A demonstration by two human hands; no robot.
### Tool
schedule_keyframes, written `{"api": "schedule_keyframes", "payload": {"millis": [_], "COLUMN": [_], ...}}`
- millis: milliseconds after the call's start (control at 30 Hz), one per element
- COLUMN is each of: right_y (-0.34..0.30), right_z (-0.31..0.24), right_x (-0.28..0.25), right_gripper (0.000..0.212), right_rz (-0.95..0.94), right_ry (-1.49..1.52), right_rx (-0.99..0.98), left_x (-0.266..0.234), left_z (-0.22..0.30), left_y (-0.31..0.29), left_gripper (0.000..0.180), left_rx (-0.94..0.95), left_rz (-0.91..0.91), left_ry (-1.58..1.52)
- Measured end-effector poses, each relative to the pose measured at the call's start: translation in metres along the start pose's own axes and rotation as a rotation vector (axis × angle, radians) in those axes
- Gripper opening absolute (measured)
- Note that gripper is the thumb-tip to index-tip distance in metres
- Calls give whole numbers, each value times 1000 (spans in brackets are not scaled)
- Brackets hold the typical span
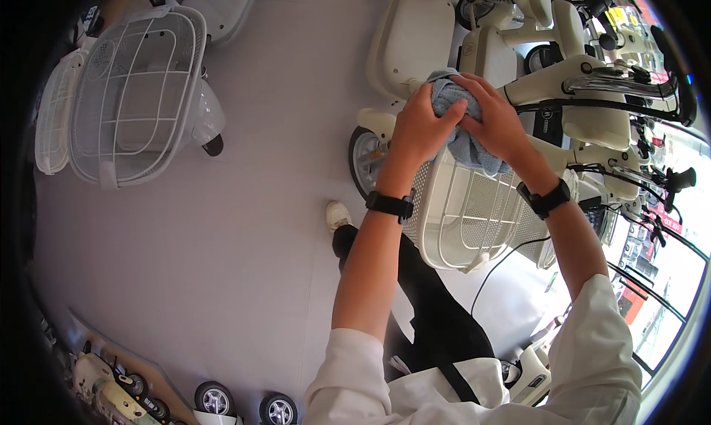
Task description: Cleaning the baskets and handlebars of several electric bicycles using a cloth.
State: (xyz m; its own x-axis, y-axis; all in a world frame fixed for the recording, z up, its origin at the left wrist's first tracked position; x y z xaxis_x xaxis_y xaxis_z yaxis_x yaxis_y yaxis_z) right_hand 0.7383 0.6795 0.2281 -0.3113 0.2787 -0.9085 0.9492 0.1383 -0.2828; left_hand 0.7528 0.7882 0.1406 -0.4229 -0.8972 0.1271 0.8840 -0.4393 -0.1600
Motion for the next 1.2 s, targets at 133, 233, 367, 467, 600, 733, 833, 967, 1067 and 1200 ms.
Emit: {"api": "schedule_keyframes", "payload": {"millis": [133, 233, 367, 467, 600, 733, 833, 967, 1067, 1200], "right_y": [-38, -59, -77, -92, -120, -128, -146, -190, -219, -245], "right_z": [47, 72, 101, 113, 135, 139, 145, 163, 170, 191], "right_x": [-6, -1, 3, 4, 10, 7, 9, 38, 46, 61], "right_gripper": [56, 53, 52, 51, 53, 54, 51, 57, 58, 55], "right_rz": [237, 368, 440, 467, 526, 540, 536, 533, 565, 627], "right_ry": [139, 222, 276, 254, 263, 282, 299, 306, 370, 456], "right_rx": [17, 60, 127, 148, 201, 115, 164, 278, 376, 525], "left_x": [33, 65, 105, 133, 171, 184, 193, 225, 251, 287], "left_z": [47, 64, 70, 68, 65, 63, 66, 48, 40, 28], "left_y": [13, 17, 21, 15, 4, -6, -14, -34, -44, -47], "left_gripper": [52, 50, 45, 43, 43, 41, 38, 43, 55, 54], "left_rx": [217, 291, 310, 369, 470, 460, 452, 379, 445, 458], "left_rz": [-15, -94, -103, -118, -114, -83, -129, -367, -457, -555], "left_ry": [455, 720, 942, 1038, 1164, 1188, 1149, 1143, 1057, 1051]}}
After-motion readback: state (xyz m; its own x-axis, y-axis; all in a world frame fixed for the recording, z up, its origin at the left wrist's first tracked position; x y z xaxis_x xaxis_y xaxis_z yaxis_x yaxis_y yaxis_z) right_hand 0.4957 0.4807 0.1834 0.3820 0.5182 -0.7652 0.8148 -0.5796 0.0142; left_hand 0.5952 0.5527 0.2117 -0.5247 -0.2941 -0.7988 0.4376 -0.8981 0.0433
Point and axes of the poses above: each hand's wrist, its own y-axis towards the middle knuckle, its own x-axis out of the palm, z = x × y, the point moved 7 cm from there along y, towards the middle knuckle, and after that the axes turned 6 degrees about -z, right-handed, at the moved point
